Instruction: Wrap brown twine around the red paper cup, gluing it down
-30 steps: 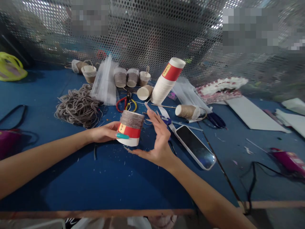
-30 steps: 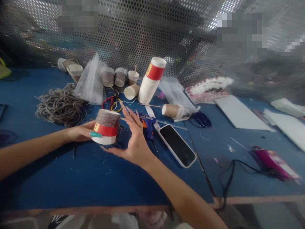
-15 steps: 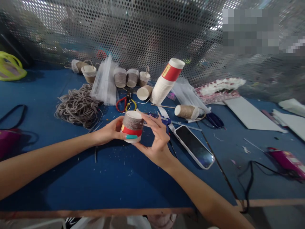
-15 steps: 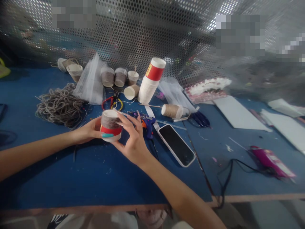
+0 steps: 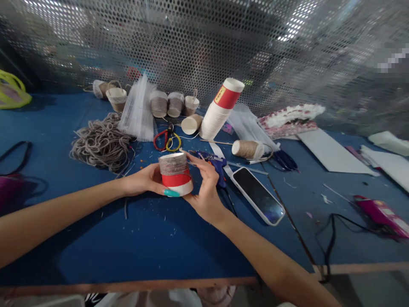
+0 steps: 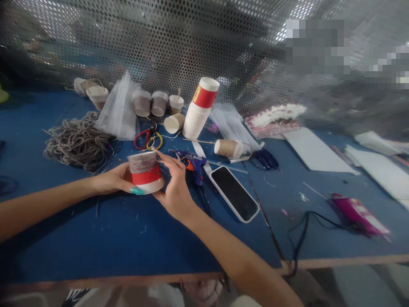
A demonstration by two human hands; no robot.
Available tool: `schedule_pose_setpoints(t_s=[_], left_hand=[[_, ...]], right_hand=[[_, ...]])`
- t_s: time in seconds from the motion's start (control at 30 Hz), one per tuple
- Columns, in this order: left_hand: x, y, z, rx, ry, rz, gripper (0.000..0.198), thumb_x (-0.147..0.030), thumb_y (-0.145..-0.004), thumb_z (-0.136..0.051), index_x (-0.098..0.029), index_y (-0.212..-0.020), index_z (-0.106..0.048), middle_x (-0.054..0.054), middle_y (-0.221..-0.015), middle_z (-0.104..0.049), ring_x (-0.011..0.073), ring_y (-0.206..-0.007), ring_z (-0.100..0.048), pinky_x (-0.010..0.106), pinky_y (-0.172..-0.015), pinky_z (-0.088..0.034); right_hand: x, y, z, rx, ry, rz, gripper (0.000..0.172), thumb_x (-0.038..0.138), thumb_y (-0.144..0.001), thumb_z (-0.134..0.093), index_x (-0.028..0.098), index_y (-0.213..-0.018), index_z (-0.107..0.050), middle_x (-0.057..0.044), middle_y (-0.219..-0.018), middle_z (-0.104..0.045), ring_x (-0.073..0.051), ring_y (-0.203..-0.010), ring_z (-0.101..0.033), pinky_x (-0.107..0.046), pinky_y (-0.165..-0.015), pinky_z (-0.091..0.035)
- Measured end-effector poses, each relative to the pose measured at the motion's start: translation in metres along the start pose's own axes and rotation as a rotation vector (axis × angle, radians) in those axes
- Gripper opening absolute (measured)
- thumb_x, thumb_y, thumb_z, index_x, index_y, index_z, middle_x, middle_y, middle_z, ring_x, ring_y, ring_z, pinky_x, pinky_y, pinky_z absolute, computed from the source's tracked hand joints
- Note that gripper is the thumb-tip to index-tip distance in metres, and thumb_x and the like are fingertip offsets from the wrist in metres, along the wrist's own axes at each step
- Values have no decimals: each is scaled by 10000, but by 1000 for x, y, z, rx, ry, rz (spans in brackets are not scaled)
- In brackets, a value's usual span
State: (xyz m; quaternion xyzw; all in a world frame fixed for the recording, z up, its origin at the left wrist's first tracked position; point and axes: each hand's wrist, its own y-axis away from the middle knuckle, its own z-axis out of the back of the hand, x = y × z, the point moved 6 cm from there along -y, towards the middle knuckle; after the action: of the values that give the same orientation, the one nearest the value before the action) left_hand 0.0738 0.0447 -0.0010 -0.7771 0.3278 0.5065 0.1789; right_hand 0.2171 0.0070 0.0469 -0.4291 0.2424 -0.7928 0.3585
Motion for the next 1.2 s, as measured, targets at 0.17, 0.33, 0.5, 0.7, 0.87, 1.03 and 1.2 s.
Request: schedule_pose_setpoints(t_s=[0.17, 0.33, 0.5, 0.7, 0.87, 1.03, 1.2], left_hand=[[-6, -3, 5, -78, 49, -87, 597, -148, -586, -893, -134, -1142, -677, 130, -1109, -765, 262, -1002, -728, 362, -904, -548], [-7, -5, 19, -194, 131, -110, 574, -92, -531, -903, -146, -1067, -703, 106, -1065, -778, 254, -984, -737, 326, -857, -575], [-9, -6, 24, -210, 171, -113, 510, -89, -573, -878, -139, -1046, -691, 88, -1022, -778, 237, -976, -732, 322, -896, -557], [-9, -6, 19, -168, 199, -65, 534, -105, -573, -876, -146, -1075, -697, 84, -1063, -767, 222, -1009, -715, 326, -955, -523], [-11, -6, 20, -215, 188, -73, 499, -93, -571, -869, -152, -1037, -702, 68, -1053, -766, 228, -1041, -702, 350, -1033, -481], [-6, -5, 25, -183, 232, -47, 504, -130, -587, -871, -143, -1059, -693, 73, -1001, -771, 200, -909, -727, 293, -874, -551], [-1, -6, 27, -151, 280, -20, 403, -236, -655, -863, -161, -1012, -693, 58, -933, -769, 160, -811, -708, 248, -732, -548]], right_hand=[[-6, -5, 14, 33, 123, -49, 760, 534, -784, -717, 252, -1306, -242, -209, -1441, -389, -330, -1373, -439, -561, -1016, -498], [-37, -7, 54, -21, 891, -554, 561, 605, -857, -529, 80, -1050, -486, -266, -1062, -555, -419, -1096, -562, -574, -855, -499], [-60, 0, 58, 263, 1064, -965, 619, 586, -806, -604, 6, -1023, -573, -289, -956, -624, -422, -943, -635, -462, -694, -506], [-70, -4, 68, 293, 803, -1020, 324, 504, -774, -576, 215, -632, -538, -80, -556, -549, -319, -659, -636, -380, -552, -435], [-69, -8, 74, -38, 460, -955, 274, 450, -665, -640, 246, -629, -460, 6, -536, -503, -221, -574, -573, -346, -549, -425], [-67, 1, 61, -206, 94, -907, 394, 435, -635, -685, 250, -821, -392, 49, -606, -540, -156, -489, -536, -321, -476, -437], [-48, -4, 56, -198, 98, -657, 440, 413, -672, -691, 269, -858, -319, 62, -680, -513, -127, -506, -527, -311, -464, -453]])
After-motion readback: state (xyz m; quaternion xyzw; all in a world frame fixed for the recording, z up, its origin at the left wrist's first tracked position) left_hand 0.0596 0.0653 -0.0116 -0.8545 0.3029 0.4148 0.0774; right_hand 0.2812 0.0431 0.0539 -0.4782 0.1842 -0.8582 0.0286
